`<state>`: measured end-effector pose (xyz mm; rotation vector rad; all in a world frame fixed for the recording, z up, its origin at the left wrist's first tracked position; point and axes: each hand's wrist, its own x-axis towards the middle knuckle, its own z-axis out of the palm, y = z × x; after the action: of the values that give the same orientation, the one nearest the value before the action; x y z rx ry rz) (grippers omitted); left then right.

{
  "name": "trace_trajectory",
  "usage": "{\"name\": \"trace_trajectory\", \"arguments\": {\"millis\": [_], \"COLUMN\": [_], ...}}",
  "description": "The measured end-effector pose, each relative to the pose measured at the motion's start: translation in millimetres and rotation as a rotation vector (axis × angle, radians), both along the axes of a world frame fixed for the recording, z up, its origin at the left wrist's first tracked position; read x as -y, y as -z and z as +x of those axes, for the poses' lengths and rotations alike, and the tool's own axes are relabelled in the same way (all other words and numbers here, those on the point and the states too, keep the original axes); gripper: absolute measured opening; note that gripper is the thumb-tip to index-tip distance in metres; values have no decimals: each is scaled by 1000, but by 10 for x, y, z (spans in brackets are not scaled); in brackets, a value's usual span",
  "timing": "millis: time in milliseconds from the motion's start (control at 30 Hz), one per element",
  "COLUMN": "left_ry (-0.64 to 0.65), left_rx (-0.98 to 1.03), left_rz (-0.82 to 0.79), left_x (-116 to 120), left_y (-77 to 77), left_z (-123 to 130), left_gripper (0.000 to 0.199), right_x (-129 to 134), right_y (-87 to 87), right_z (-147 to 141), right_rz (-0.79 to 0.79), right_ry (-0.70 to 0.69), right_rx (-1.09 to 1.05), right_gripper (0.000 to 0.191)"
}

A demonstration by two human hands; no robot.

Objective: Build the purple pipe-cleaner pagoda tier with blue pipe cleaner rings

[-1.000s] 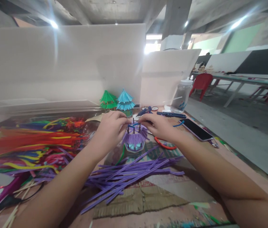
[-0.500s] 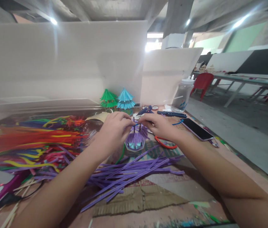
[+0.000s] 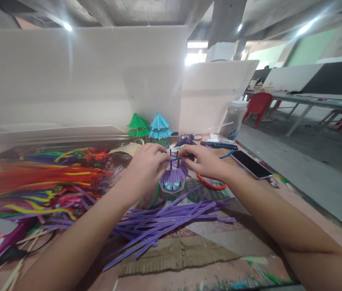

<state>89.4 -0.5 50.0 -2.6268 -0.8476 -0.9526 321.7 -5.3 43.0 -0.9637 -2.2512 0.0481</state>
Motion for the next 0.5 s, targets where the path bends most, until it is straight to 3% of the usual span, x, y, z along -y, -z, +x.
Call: {"name": "trace_trajectory", "arguments": {"millis": [500], "left_ry": [5], "left_rx": [-3], "left_rz": [10], "left_x": [-3], "left_y": [4], "left_z": [-1], "left_gripper": [14], "right_x": [6], "right_y": [-13], "right_z": [-6], "right_rz": [37], "right_ry": [-19], "right_rx": [-11], "right_gripper": [18]}}
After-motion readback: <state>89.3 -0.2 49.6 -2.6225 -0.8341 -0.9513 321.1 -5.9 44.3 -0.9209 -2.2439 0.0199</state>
